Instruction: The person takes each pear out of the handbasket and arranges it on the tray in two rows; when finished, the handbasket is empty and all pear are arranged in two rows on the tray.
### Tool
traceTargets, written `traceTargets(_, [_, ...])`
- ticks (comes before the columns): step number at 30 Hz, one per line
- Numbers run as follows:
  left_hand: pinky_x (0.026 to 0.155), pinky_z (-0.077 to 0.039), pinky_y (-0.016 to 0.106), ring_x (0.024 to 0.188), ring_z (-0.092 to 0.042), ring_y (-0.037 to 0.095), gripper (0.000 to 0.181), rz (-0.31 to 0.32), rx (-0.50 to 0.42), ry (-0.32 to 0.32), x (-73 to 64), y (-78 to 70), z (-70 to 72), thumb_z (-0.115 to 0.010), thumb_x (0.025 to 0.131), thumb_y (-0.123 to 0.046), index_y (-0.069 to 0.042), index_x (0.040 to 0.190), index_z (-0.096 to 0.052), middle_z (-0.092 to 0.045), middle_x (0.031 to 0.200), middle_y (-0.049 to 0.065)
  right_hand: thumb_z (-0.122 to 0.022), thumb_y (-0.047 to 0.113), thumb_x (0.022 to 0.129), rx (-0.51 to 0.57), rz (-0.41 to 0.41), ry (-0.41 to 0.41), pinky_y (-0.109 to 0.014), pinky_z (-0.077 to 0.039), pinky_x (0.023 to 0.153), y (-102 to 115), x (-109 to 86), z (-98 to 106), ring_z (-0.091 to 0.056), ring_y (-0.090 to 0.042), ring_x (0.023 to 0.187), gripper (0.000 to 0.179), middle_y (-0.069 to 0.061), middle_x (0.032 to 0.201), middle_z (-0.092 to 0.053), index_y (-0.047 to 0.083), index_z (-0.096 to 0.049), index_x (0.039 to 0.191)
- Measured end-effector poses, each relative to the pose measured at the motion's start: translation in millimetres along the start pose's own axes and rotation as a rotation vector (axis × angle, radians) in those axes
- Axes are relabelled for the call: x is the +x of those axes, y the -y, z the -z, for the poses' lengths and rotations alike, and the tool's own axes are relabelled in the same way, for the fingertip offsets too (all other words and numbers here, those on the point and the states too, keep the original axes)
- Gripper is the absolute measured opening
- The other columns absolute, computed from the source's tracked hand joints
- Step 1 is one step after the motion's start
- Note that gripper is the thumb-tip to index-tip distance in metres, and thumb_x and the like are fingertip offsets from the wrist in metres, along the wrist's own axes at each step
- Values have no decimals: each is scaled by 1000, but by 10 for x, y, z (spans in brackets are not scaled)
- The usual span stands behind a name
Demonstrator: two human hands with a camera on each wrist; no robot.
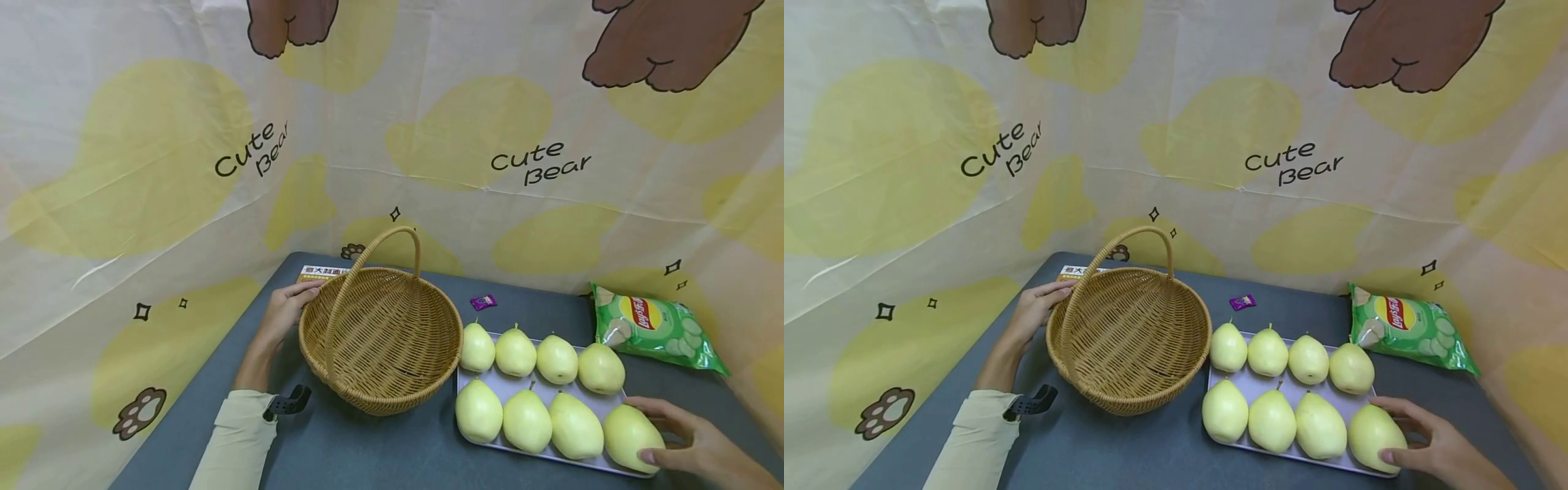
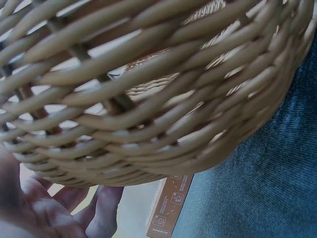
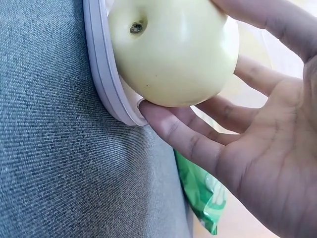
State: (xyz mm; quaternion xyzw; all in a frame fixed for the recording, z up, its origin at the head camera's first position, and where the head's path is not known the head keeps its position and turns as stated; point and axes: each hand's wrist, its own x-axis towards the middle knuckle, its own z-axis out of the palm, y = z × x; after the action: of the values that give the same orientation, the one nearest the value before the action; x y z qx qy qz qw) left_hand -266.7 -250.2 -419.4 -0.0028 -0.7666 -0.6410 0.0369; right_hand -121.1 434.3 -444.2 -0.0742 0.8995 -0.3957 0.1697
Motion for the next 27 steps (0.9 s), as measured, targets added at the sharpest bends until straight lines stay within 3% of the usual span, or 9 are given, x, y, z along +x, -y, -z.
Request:
traceTargets(4, [80,-62,28,101,-72,12,41,0,12,-1,1,9,-12,-61,109,-29,-8,145,-67,-62,145,21,-67,19,105,4,-21,18,-27,-55,80,-4,6,9,-54,13,109,58,37,126,-53,8,-45,158])
traceTargets(12, [78,-63,29,96,-73,10,41,-8,2,4,18,-3,-37,-61,109,-29,-8,144,-67,-63,143,21,-66,26,107,3,-98,17,-39,-55,83,65,11,1,-51,17,107,65,-17,149,-55,-3,-38,158])
traceTargets(17, [80,-62,27,99,-72,8,43,1,2,0,1,-23,-45,-61,109,-30,-7,145,-66,-62,145,21,-63,25,108,18,-93,32,-33,-56,82,73,8,-2,-49,19,109,65,-31,153,-48,-5,-36,159])
traceTargets(19, [81,-61,26,100,-71,8,43,6,0,-2,-9,-33,-41,-61,109,-29,-6,146,-65,-61,146,22,-62,24,109,20,-82,42,-30,-55,82,69,7,1,-48,20,110,64,-27,153,-50,-3,-35,161])
traceTargets(21, [81,-60,24,101,-70,8,43,10,-6,-7,-20,-51,-36,-61,109,-28,-6,146,-65,-61,147,21,-60,21,110,39,-66,56,-28,-55,82,61,8,7,-48,20,110,62,-14,151,-54,-1,-35,162])
traceTargets(25, [84,-57,21,110,-68,14,44,3,7,-15,-30,-76,-30,-60,110,-29,-6,146,-65,-60,149,21,-58,17,110,81,-25,72,-26,-56,82,42,6,14,-48,19,111,58,25,138,-52,9,-37,164])
traceTargets(27, [85,-56,20,116,-66,18,44,2,20,-19,-30,-84,-31,-60,110,-31,-8,146,-65,-60,149,20,-58,16,110,75,2,63,-25,-56,82,37,4,10,-49,19,112,58,37,132,-49,11,-38,164])
